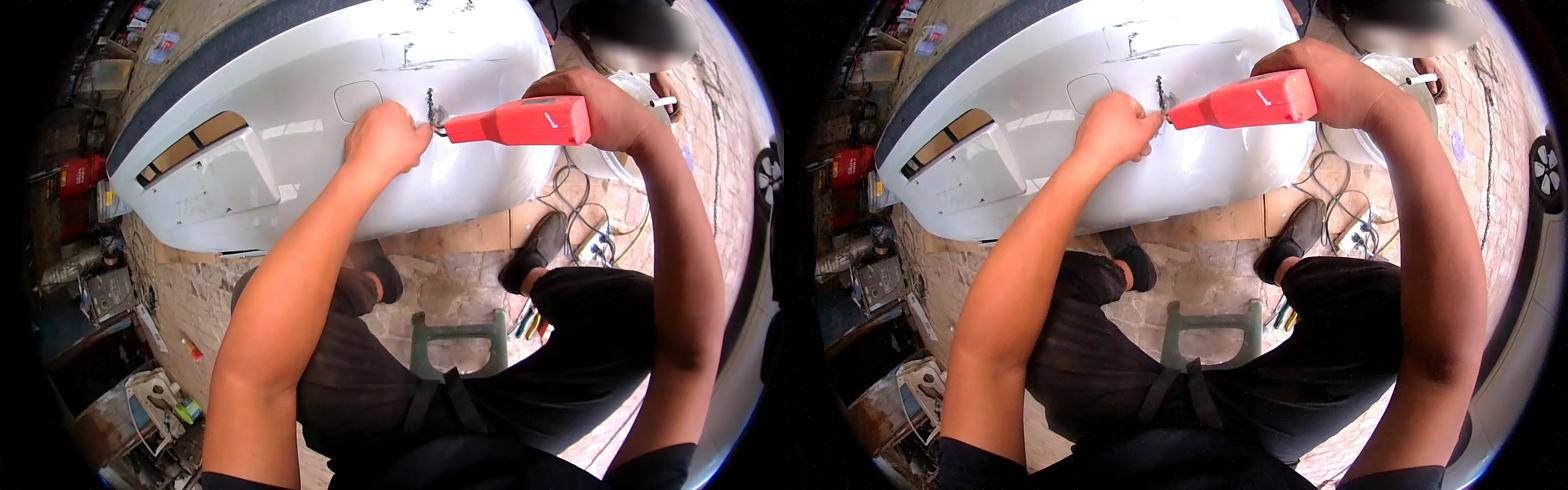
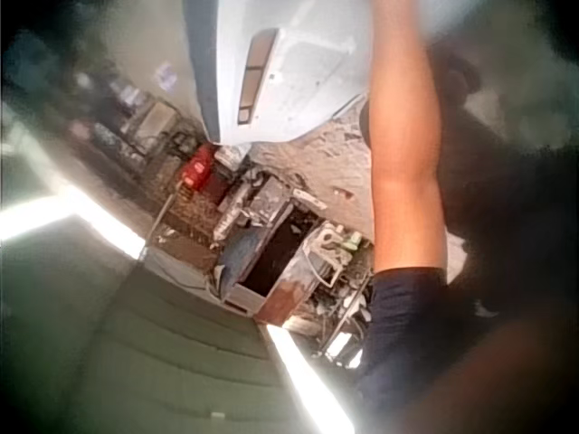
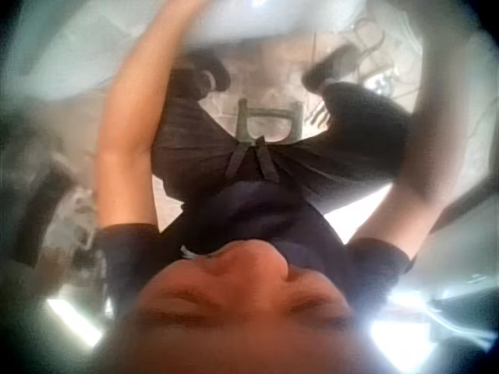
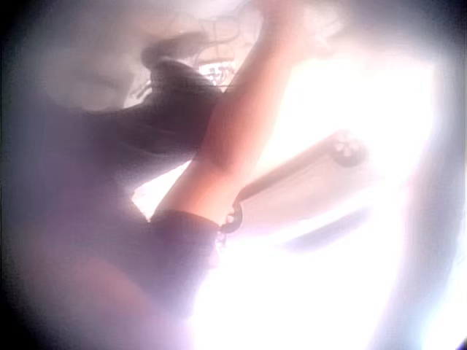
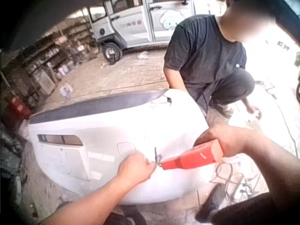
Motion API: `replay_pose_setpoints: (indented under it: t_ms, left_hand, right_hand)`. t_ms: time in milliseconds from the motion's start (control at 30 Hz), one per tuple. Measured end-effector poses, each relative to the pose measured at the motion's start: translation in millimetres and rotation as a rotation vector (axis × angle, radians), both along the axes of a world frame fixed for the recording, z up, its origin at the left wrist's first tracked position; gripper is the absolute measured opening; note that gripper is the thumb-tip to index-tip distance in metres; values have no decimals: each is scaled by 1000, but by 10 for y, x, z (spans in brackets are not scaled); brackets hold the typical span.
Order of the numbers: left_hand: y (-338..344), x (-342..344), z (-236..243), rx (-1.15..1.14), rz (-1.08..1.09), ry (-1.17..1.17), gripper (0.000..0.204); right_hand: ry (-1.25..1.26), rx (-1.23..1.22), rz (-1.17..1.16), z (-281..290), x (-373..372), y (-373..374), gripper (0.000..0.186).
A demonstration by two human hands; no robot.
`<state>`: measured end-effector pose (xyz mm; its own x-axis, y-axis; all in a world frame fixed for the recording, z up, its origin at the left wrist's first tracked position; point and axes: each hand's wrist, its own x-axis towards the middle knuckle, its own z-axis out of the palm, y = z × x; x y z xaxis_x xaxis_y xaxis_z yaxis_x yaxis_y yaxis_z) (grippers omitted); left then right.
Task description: The person uses a heat gun to soften a damaged area on a white car bumper and then manually smooths the plastic with their fingers. They flip the bumper over to inspect the interior side of the repair.
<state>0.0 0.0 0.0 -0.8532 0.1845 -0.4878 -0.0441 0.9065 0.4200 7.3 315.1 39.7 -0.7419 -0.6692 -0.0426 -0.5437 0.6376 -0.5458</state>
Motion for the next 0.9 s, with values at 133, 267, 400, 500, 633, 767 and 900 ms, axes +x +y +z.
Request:
replay_pose_setpoints:
  t_ms: [133, 267, 400, 500, 633, 767, 900]
  left_hand:
    - [12, 18, -89, 90, 81, -75, 36]
    - [-80, 52, -73, 341, 211, -298, 35]
    - [-192, 2, 47, 302, 184, -295, 36]
    - [-162, 13, 32, 275, 160, -220, 37]
    - [-65, -17, 49, 171, 120, -167, 38]
    - [-24, -12, -1, 129, 145, -128, 38]
    - [-55, 0, -103, 171, 139, -91, 38]
  right_hand:
    - [8, 32, -35, 8, 44, -2, 40]
    - [80, -8, -36, 36, 129, 30, 39]
    - [-40, 62, -8, 122, 39, -12, 43]
    - [-28, 45, -14, 89, 27, 5, 46]
    - [74, 22, -37, 36, 83, 33, 47]
    - [43, 49, -4, 14, 39, 61, 48]
    - [79, 38, -17, 19, 54, 39, 48]
